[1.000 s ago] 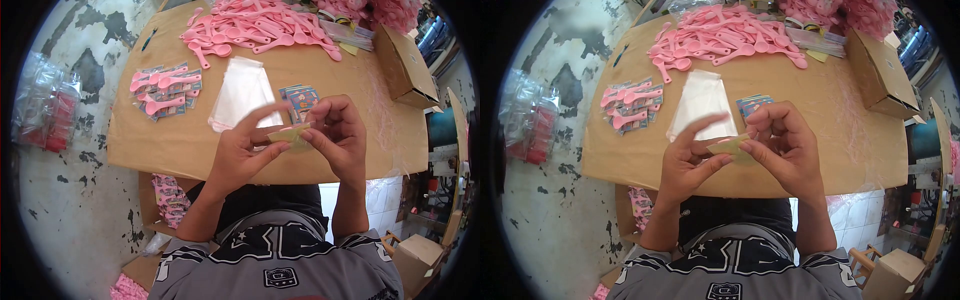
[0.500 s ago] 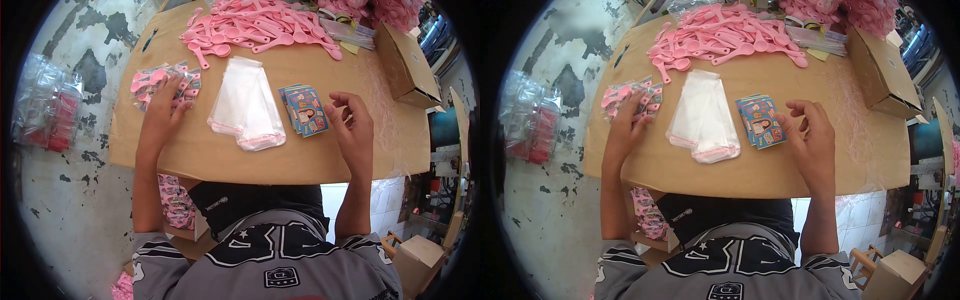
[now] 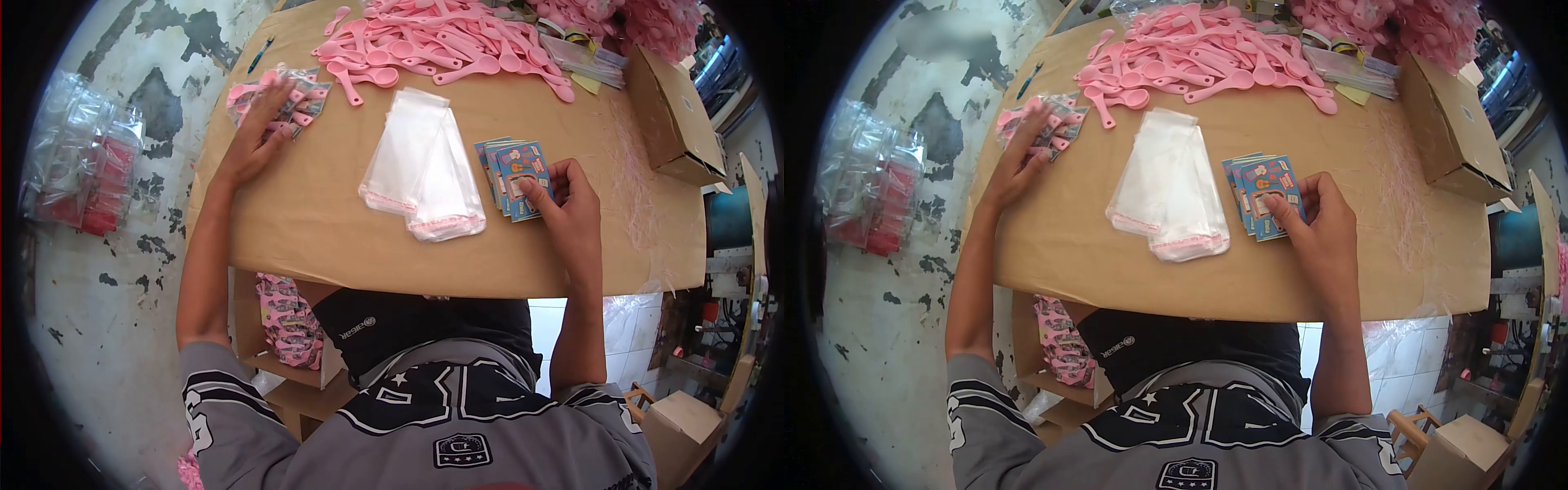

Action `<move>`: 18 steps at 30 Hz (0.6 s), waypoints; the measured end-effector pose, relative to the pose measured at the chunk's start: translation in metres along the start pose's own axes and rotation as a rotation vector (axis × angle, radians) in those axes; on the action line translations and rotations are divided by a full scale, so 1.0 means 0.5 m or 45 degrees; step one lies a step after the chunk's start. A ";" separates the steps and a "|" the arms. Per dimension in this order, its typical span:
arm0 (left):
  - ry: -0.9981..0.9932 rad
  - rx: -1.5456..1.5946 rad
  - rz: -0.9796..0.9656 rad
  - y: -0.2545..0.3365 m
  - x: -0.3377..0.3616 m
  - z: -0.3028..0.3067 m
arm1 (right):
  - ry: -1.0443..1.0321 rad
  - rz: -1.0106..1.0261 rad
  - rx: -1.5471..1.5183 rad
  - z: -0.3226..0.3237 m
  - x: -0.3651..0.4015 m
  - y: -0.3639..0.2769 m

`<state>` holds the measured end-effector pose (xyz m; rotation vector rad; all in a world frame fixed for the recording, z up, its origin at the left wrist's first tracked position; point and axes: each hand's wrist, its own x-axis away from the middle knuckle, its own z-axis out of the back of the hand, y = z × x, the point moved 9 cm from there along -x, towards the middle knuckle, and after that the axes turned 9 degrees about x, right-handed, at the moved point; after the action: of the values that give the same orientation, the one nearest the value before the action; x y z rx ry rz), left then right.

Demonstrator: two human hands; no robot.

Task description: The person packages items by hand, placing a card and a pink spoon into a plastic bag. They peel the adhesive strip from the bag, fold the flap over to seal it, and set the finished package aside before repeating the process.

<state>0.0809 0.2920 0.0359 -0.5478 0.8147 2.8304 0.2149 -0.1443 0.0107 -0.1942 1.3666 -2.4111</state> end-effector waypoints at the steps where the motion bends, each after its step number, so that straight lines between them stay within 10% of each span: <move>1: 0.155 0.013 -0.002 0.033 -0.014 0.013 | 0.005 -0.024 0.017 0.004 -0.001 0.004; 4: 0.524 0.202 0.149 0.140 -0.025 -0.007 | 0.024 -0.066 -0.061 0.005 -0.007 0.029; 7: 0.139 0.221 0.464 0.185 -0.035 -0.127 | 0.022 -0.080 -0.041 0.001 -0.014 0.034; 18: 0.113 0.673 0.718 0.131 -0.044 -0.204 | 0.258 0.031 -0.165 0.035 -0.007 0.022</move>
<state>0.1169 0.1810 -0.0043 -0.4060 1.9141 2.8479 0.2258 -0.1622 0.0107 0.0350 1.6059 -2.3761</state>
